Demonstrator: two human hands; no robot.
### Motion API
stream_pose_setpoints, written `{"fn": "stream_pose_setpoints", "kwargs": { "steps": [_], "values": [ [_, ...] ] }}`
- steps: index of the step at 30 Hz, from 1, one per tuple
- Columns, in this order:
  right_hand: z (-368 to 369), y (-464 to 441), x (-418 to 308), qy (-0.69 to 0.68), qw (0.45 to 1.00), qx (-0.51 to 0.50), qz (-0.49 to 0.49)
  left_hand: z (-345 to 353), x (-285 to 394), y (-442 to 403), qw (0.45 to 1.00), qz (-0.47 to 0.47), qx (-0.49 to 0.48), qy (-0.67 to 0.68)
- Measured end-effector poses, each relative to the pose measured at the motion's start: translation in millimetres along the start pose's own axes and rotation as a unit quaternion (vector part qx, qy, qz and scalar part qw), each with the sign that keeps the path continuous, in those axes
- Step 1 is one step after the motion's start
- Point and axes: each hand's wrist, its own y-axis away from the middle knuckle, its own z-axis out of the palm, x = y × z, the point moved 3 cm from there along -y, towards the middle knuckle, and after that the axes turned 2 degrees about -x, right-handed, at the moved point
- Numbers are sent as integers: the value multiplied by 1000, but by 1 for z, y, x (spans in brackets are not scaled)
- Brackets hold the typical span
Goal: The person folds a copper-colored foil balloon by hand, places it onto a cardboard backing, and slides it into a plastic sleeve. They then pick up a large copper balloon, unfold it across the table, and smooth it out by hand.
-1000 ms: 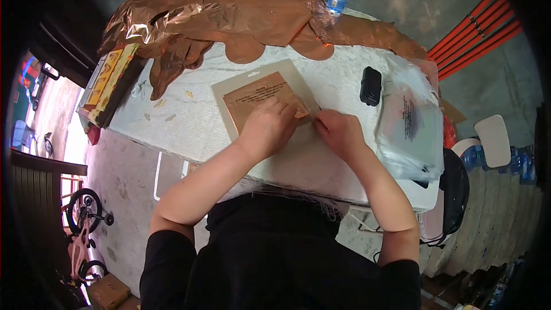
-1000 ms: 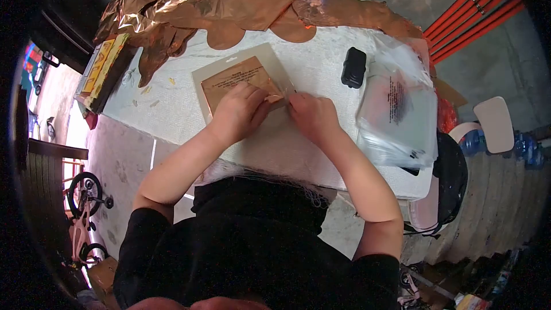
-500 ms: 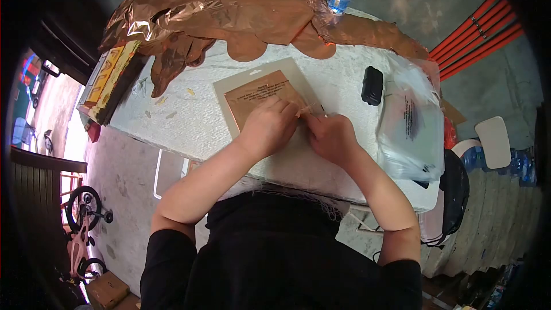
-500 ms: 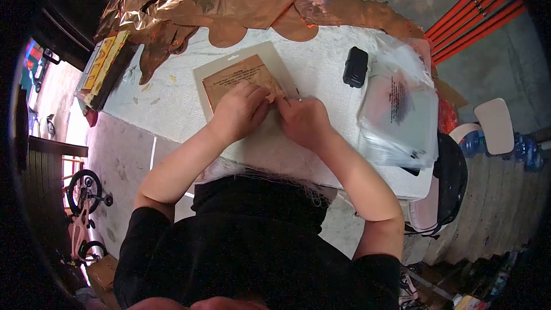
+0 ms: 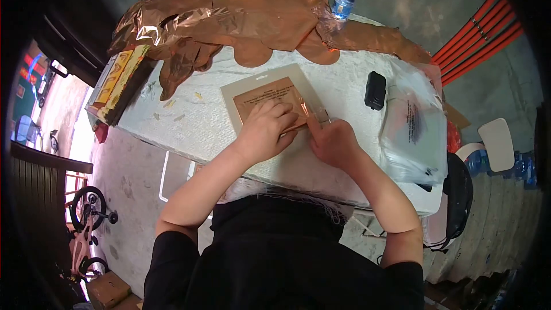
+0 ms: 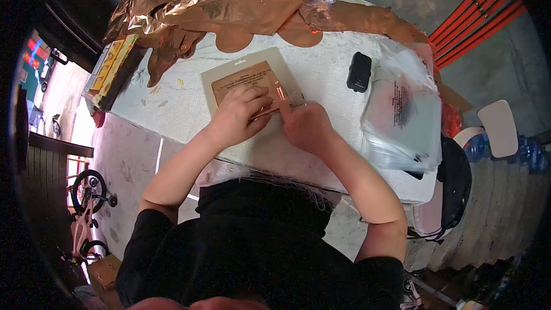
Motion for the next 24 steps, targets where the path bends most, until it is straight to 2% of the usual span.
{"fn": "stream_pose_setpoints", "kwargs": {
  "steps": [7, 10, 13, 15, 18, 19, 21, 24],
  "values": [
    [5, 2, 0, -38, 999, 14, 12, -1, -1, 3, 999, -11, -34, -2],
    [6, 5, 0, -28, 999, 9, 23, -2, -7, 8, 996, -12, -85, 13],
    [4, 8, 1, -35, 998, 58, -4, -9, -15, 14, 993, 24, -118, 9],
    [6, 9, 4, -86, 993, 70, 26, -13, -23, 15, 972, -35, -175, 151],
    [-9, 9, 3, -90, 988, 120, 31, -29, -33, 15, 964, -43, -163, 207],
    [-12, 9, 4, -90, 989, 118, 28, -33, -36, 17, 964, -45, -161, 208],
    [-16, 6, 4, -200, 968, 148, 16, -38, -44, 23, 976, -54, -176, 116],
    [-20, -5, -22, -281, 950, 133, -27, -27, -41, 37, 981, -39, -189, 36]
  ]
}}
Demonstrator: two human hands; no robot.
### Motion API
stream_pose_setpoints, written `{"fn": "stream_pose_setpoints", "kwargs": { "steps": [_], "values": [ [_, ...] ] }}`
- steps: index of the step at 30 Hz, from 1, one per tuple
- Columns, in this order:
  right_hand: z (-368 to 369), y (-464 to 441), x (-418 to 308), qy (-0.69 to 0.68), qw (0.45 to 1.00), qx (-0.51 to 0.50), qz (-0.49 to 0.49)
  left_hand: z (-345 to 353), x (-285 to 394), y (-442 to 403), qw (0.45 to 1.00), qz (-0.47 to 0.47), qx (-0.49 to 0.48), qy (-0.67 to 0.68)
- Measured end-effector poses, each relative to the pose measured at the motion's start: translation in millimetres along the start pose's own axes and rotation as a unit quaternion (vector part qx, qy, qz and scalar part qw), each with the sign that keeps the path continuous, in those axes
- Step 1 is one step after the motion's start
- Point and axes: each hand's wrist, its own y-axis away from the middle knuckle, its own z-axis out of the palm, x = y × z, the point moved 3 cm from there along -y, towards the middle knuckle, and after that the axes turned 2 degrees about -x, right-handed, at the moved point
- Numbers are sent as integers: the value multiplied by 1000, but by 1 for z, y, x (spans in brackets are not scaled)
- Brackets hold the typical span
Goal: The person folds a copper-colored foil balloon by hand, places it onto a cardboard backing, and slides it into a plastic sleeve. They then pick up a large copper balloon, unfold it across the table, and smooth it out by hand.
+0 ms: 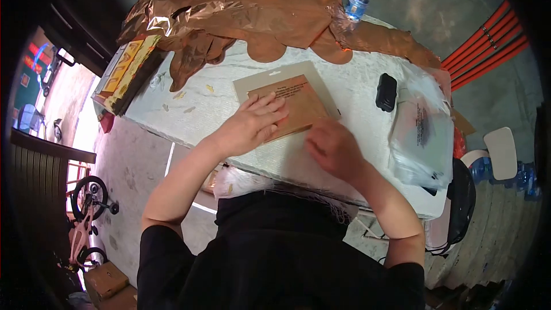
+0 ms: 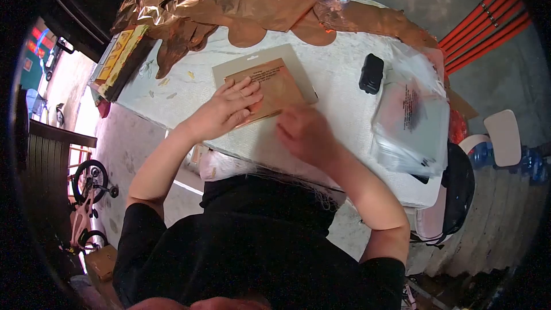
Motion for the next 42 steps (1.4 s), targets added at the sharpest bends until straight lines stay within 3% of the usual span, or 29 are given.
{"fn": "stream_pose_setpoints", "kwargs": {
  "steps": [7, 9, 10, 12, 19, 21, 25, 27, 29, 31, 33, 35, 36, 38, 42],
  "values": [
    [25, -11, -27, -9, 998, -62, 31, 1, 3, 1, 1000, -15, -8, -20],
    [24, -14, -25, -31, 981, -172, 87, 1, 4, 0, 1000, -15, -1, -14],
    [25, -15, -24, -31, 980, -174, 88, 2, 4, 1, 1000, -15, -2, -13],
    [25, -20, -26, -7, 990, -138, -14, 2, 3, 0, 999, -7, 14, -29],
    [34, -28, -24, -26, 976, -217, 11, 2, 3, 0, 999, -4, 26, -19],
    [40, -29, -29, 72, 969, -234, -38, 2, 3, 0, 999, -3, 26, -18],
    [38, -25, -19, 58, 971, -212, -97, 3, 3, 1, 999, -1, 29, -23],
    [19, -22, -10, -89, 969, -219, -76, 4, 3, 1, 1000, -12, 18, -14],
    [-9, -14, -5, -148, 962, -228, -4, 4, 2, 1, 1000, -13, 15, -11],
    [-44, 4, 9, -255, 944, -145, 151, 3, 2, 0, 1000, -10, 10, -9],
    [-86, 20, 24, -348, 904, 59, 240, 1, 2, -1, 1000, -16, -10, -9],
    [-128, 28, 41, -365, 901, 195, 133, 1, 3, -1, 1000, -10, -9, -11],
    [-137, 32, 41, -361, 901, 199, 134, 0, 3, -1, 1000, -10, -7, -14],
    [-155, 40, 40, -340, 876, 317, 133, -1, 4, 0, 1000, -3, -7, -15],
    [-157, 67, 40, -480, 833, 252, 108, -2, 3, 3, 1000, 10, -27, -11]
  ]
}}
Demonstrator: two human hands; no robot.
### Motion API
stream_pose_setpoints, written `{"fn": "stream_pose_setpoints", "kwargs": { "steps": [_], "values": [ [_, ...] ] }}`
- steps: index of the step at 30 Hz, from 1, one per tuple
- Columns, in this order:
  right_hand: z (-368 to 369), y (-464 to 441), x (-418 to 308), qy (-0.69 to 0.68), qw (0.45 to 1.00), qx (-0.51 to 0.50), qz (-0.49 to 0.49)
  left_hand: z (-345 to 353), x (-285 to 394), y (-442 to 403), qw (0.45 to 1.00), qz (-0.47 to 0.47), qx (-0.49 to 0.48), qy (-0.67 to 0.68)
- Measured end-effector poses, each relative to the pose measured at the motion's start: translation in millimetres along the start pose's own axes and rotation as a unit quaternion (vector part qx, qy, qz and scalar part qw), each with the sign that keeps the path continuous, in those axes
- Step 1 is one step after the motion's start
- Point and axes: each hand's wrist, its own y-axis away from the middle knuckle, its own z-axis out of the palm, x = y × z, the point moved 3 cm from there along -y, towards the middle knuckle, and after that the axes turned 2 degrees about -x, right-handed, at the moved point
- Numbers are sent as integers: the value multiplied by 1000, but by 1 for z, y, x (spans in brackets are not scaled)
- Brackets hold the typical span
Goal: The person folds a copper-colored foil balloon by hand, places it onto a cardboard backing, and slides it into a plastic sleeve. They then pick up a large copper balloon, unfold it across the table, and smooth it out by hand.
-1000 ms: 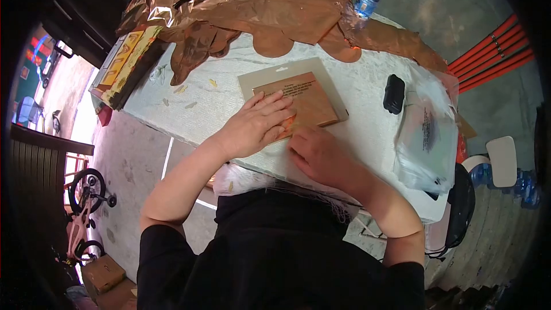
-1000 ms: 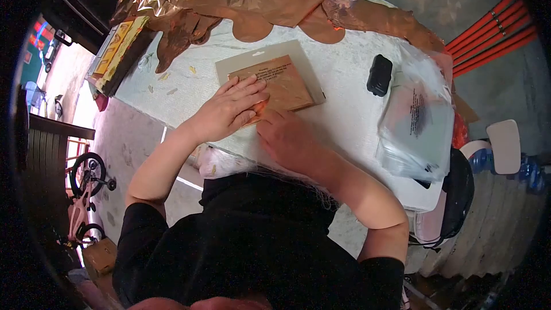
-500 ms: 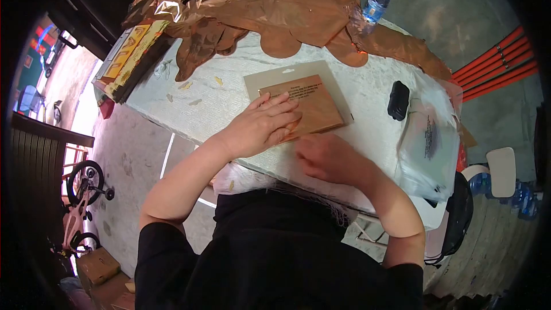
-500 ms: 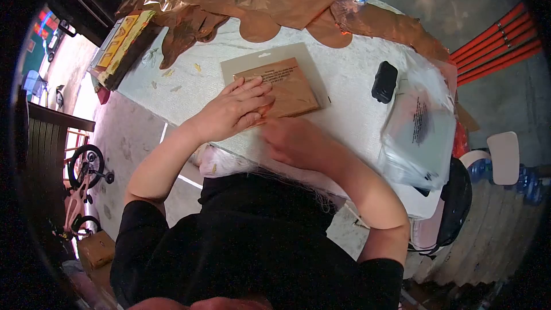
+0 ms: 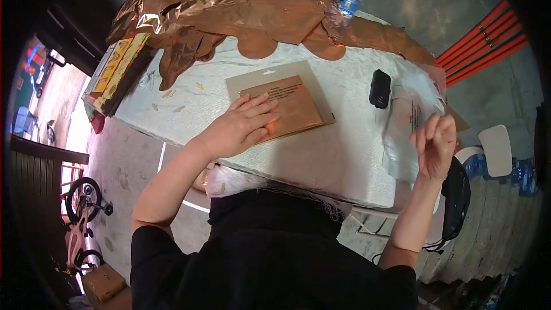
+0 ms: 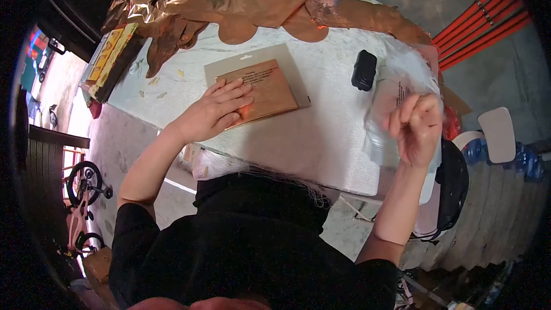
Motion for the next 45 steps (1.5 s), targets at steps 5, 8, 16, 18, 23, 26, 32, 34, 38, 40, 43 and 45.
{"fn": "stream_pose_setpoints", "kwargs": {
  "steps": [5, 8, 16, 18, 23, 26, 32, 34, 38, 40, 43, 45],
  "values": [
    [27, 18, 23, 229, 954, -109, 160, -12, 18, 11, 995, 62, 73, -28],
    [33, 30, 47, 255, 936, -155, 188, -16, 50, 26, 995, 78, 56, -26],
    [66, 37, 74, 487, 830, -264, 68, -4, 62, 58, 989, 58, 132, -33],
    [74, 37, 78, 476, 837, -268, 20, -6, 62, 60, 980, 17, 197, 11],
    [77, 30, 100, 472, 823, -313, 41, -3, 63, 59, 971, -19, 237, 5],
    [76, 22, 107, 453, 826, -318, 108, -1, 61, 59, 966, -44, 254, 10],
    [87, 10, 93, 414, 848, -325, 67, -1, 55, 59, 959, -68, 274, 23],
    [81, 10, 100, 408, 852, -320, 79, 0, 54, 58, 959, -68, 274, 24],
    [80, 6, 113, 404, 867, -249, 150, -1, 51, 56, 957, -69, 280, 32],
    [84, 1, 118, 394, 870, -230, 187, 0, 50, 55, 957, -80, 277, 42],
    [89, -5, 125, 390, 865, -209, 236, 1, 47, 54, 955, -107, 276, 28],
    [91, -7, 126, 395, 860, -207, 249, -1, 46, 52, 951, -120, 284, -2]
  ]
}}
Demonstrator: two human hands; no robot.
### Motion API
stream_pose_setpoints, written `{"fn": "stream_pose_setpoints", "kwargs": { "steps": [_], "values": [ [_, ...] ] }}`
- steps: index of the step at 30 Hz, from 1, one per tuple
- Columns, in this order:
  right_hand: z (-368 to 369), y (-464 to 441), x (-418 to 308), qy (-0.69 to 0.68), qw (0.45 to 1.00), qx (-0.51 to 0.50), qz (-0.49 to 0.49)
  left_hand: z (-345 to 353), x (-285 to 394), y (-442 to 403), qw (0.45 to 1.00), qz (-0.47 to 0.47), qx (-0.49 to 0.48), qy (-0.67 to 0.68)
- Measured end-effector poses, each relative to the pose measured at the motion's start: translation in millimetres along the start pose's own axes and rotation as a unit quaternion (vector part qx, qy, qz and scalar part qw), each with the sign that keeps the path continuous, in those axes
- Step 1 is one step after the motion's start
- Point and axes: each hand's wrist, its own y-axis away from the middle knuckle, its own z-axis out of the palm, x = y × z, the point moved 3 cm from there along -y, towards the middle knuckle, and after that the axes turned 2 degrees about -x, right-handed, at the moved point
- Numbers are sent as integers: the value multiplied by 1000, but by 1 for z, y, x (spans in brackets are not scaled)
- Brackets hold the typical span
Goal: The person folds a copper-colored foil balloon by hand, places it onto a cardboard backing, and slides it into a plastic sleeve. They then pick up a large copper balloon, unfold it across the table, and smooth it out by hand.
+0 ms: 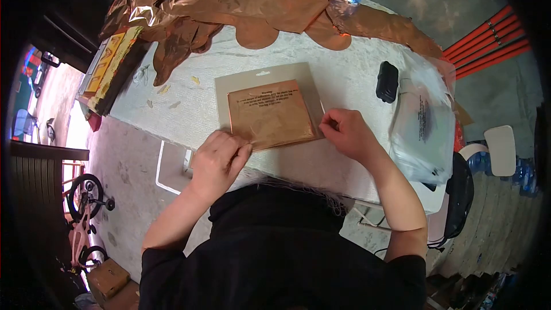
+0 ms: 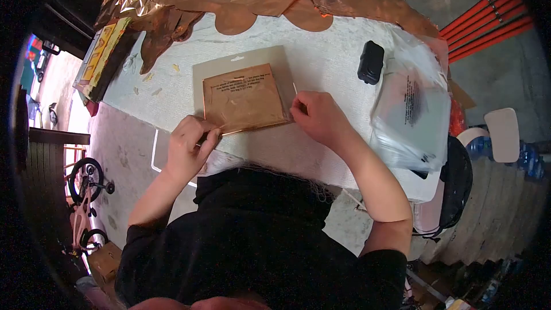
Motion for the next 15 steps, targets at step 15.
{"fn": "stream_pose_setpoints", "kwargs": {
  "steps": [15],
  "values": [
    [15, -2, 4, 230, 965, 118, -43, -9, -2, 23, 971, -168, -68, -157]
  ]
}}
